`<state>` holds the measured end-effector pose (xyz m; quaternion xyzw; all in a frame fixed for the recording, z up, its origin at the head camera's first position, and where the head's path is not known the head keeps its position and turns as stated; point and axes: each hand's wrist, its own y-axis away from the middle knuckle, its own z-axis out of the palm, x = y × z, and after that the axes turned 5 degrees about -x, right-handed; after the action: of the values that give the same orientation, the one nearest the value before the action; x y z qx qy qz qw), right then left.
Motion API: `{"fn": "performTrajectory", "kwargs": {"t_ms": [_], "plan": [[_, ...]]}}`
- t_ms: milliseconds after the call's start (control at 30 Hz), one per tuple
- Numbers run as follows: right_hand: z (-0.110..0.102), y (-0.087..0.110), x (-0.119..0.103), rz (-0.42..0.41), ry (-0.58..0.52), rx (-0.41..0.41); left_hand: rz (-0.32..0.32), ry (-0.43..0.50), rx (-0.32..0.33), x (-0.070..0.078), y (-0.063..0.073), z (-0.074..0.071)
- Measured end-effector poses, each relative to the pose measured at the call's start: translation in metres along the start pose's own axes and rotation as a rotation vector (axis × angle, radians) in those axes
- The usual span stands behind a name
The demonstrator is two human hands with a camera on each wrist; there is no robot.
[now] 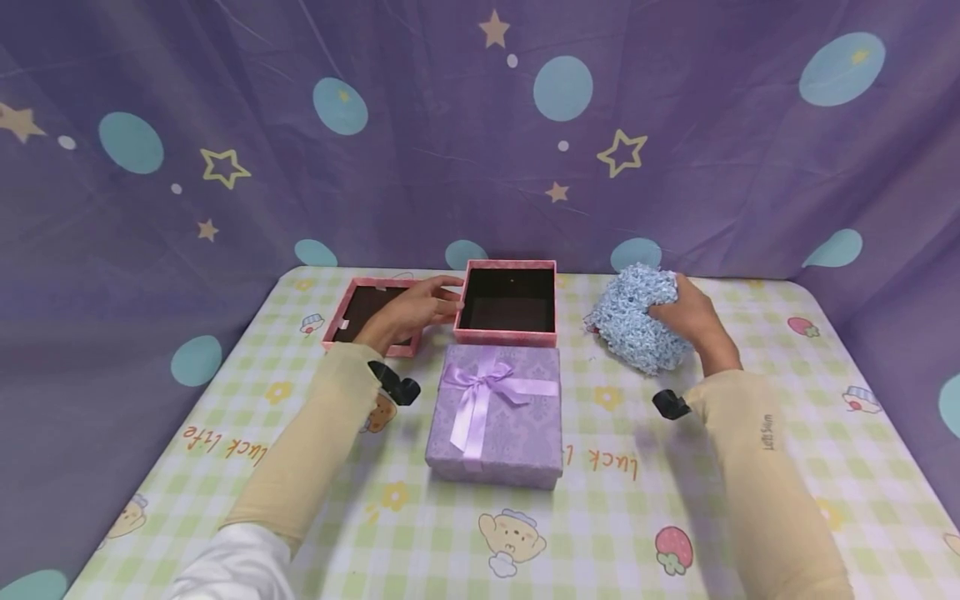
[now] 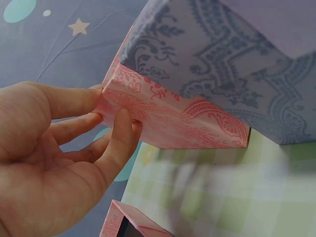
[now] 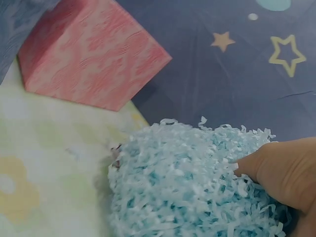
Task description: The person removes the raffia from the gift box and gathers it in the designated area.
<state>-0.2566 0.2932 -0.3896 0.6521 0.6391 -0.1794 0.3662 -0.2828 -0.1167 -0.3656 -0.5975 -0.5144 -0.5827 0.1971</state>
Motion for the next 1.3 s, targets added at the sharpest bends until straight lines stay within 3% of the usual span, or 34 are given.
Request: {"fn": "performTrajectory", "kwargs": {"t_ms": [233,533,767,1100,1300], "plan": [[0.006,-0.007,0.005,0.004,0.108,-0.016,0.016,-0.002,-0.004,0.000,0.001,0.000],[-0.004,0.007,-0.006,0.027,-0.020,-0.040,0.010,0.013,-0.008,0.001,0.000,0.001],[-0.014,0.016,-0.011,-0.025,-0.062,-0.004,-0.007,-0.004,-0.012,-0.001,0.002,0.001],[-0.010,0.030,-0.031,-0.131,-0.045,0.153,-0.048,-0.222,0.018,-0.006,0.016,0.001],[0.002,0.041,-0.048,-0.208,-0.061,0.198,-0.053,-0.256,0.009,-0.006,0.026,0.002]]}}
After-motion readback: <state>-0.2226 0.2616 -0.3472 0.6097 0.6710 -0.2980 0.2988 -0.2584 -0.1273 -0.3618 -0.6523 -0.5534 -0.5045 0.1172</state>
